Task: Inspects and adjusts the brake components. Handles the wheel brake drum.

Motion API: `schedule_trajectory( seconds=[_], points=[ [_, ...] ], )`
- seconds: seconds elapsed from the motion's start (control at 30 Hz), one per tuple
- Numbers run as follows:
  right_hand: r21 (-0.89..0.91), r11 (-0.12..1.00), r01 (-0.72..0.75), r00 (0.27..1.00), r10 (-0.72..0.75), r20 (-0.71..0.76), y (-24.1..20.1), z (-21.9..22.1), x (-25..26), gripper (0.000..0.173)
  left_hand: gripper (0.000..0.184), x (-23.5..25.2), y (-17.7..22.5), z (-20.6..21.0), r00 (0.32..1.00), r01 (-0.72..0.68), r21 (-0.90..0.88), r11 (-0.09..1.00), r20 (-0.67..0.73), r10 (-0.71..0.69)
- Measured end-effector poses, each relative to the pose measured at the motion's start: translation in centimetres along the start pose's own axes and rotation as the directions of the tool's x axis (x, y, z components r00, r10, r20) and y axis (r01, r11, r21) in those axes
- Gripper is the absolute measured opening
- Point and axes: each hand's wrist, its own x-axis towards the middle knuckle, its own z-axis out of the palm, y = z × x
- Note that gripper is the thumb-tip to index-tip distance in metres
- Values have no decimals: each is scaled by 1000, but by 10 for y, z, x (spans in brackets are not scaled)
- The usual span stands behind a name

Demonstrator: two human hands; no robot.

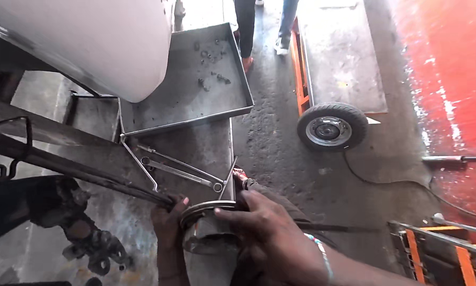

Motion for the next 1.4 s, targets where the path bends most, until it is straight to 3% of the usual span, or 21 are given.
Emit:
schedule_trajectory(
  seconds=[0.1,0.23,0.33,0.47,0.57,0.8,0.87,1.0,1.17,1.27,1.4],
  points=[
    [-11,1000,-18,1000,17,-18,2,-4,-5,34,29,2,-5,-4,998,-35,-35,999,51,37],
    [-85,996,29,997,-35,-74,10,3,13,12,23,7,-13,-9,990,-80,-56,995,114,86],
    [-179,977,120,981,-145,-132,15,9,4,22,24,6,-12,-8,991,-74,-80,994,102,82],
    [-389,897,213,916,-321,-240,23,19,1,23,24,4,-8,-7,998,-45,-30,999,39,46],
    [-474,852,222,905,-361,-226,24,17,-2,16,28,2,-3,-3,1000,-21,-31,999,8,21],
    [-515,823,240,899,-388,-202,32,18,-6,19,31,2,-3,-3,1000,-26,-23,999,12,27],
    [-488,852,191,911,-338,-235,32,15,-4,21,29,4,-7,-6,998,-52,-29,998,37,53],
    [-258,965,51,956,-122,-267,27,0,3,45,24,7,-13,-11,991,-68,-107,992,109,80],
    [98,995,18,1000,-19,5,22,-8,-7,43,20,9,-14,-11,987,-71,-158,985,134,92],
    [79,997,-3,985,-11,172,17,-21,-5,31,20,8,-13,-12,988,-59,-169,984,133,82],
    [-30,983,178,974,-172,145,19,-17,-5,33,18,8,-15,-12,983,-67,-188,980,153,97]
  ],
)
